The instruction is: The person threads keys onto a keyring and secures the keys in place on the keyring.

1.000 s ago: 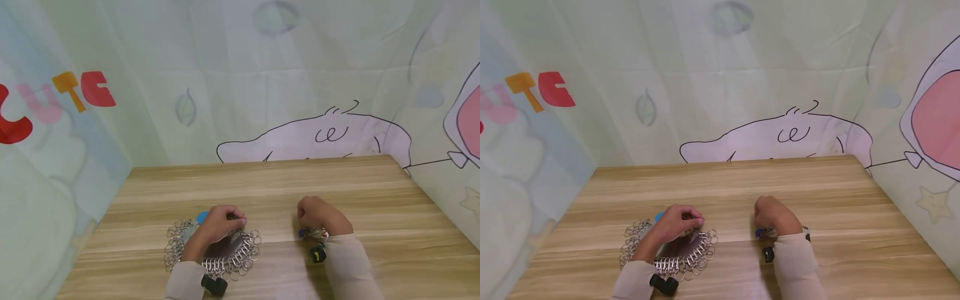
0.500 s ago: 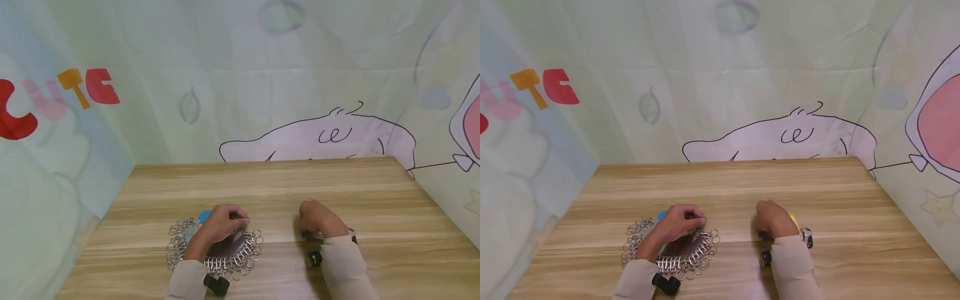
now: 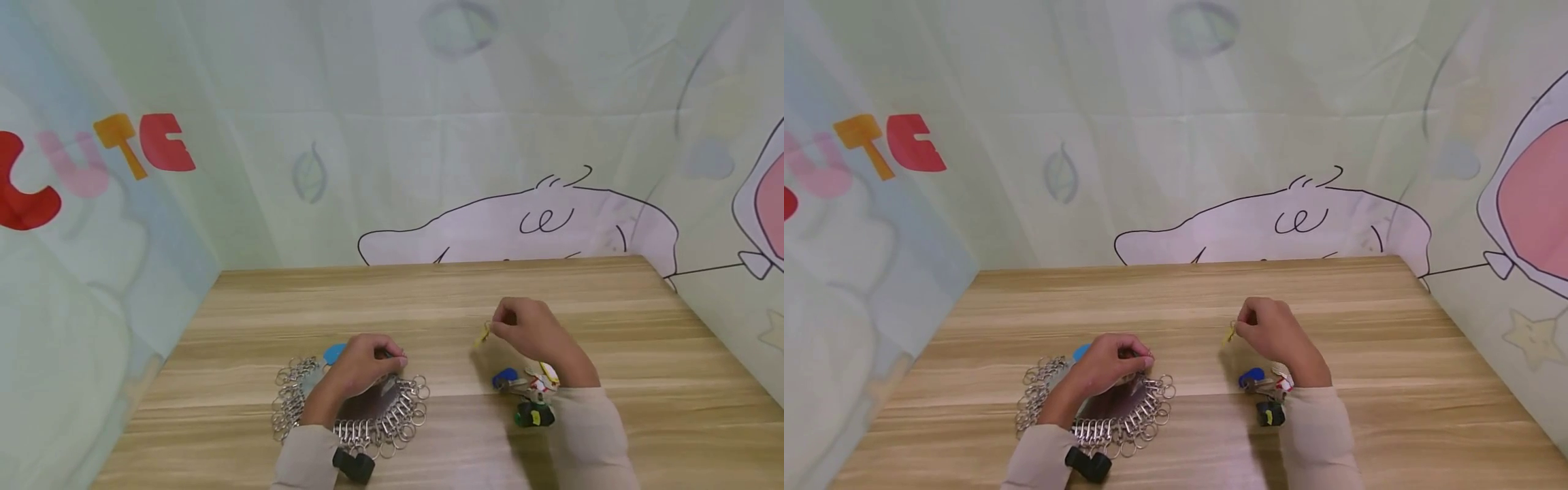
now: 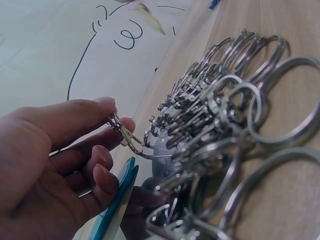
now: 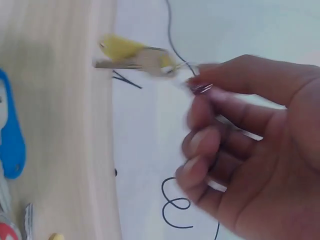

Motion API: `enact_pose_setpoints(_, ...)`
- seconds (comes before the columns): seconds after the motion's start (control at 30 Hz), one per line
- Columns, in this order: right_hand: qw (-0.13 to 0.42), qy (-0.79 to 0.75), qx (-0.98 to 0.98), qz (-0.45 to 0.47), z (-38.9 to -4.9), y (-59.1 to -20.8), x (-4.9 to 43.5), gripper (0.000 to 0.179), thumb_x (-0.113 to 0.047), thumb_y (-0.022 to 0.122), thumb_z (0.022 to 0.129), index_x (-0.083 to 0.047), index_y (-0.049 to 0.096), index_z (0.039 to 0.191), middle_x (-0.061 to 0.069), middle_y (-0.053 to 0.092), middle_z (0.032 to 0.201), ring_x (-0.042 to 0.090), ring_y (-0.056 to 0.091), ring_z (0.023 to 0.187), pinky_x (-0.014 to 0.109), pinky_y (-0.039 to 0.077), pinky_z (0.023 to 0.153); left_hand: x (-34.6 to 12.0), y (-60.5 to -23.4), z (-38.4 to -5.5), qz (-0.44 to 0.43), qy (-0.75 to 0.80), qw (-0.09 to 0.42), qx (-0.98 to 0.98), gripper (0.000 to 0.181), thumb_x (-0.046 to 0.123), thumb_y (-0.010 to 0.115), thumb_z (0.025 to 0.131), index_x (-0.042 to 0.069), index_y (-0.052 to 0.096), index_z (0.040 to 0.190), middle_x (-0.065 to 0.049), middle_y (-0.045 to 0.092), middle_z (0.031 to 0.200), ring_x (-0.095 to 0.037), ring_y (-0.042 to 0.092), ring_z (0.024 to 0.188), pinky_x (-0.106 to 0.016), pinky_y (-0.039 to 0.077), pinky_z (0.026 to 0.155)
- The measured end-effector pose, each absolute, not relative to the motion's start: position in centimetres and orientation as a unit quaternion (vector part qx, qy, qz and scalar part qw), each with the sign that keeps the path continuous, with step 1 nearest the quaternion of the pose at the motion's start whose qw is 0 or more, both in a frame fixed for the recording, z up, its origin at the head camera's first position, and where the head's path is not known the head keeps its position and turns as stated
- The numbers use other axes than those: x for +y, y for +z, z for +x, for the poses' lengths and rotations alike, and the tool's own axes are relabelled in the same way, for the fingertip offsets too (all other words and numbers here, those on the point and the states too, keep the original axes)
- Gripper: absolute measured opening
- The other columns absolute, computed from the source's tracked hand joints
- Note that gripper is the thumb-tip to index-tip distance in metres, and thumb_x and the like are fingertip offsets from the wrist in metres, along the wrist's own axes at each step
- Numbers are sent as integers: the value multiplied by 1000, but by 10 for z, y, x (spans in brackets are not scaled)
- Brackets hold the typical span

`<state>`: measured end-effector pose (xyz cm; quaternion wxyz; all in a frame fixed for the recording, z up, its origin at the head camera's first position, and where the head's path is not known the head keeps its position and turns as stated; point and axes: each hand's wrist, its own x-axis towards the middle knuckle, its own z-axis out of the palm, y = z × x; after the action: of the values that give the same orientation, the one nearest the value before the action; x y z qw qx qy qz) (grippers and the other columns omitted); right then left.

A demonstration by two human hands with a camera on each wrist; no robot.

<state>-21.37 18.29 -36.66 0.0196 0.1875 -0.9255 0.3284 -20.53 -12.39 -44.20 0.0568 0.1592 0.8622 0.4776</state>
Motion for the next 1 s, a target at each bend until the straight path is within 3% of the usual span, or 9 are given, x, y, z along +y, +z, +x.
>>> enact_pose_setpoints(0.13, 48, 395, -899, 184, -212, -361, 183, 6, -8, 68, 95, -8, 67, 89, 2, 64, 82, 19, 57, 75, 36, 48, 67, -124, -442, -205, 160, 477, 58, 863, 5, 15, 76, 91, 16, 74, 87, 6, 67, 85, -15, 60, 76, -33, 51, 65)
enact_pose_setpoints(0.43, 89, 460, -865, 179, -209, -352, 178, 3, -11, 67, 98, -9, 68, 97, 5, 62, 85, 23, 54, 73, 31, 45, 60, -125, -443, -204, 155, 483, 62, 859, 5, 14, 76, 91, 15, 74, 87, 6, 67, 85, -15, 60, 77, -33, 52, 66)
enact_pose_setpoints(0.7, 140, 533, -817, 168, -206, -349, 175, 14, -16, 67, 99, -2, 69, 103, 10, 65, 91, 23, 59, 78, 27, 52, 67, -125, -445, -205, 162, 481, 55, 860, 4, 15, 77, 90, 13, 75, 87, 5, 67, 84, -14, 59, 76, -31, 51, 65)
enact_pose_setpoints(1.0, 130, 677, -707, 160, -209, -353, 168, 23, -15, 65, 100, 6, 65, 108, 14, 61, 100, 25, 55, 84, 28, 50, 76, -124, -442, -206, 158, 485, 63, 858, 5, 13, 78, 88, 12, 74, 86, 4, 67, 84, -14, 60, 76, -32, 52, 65)
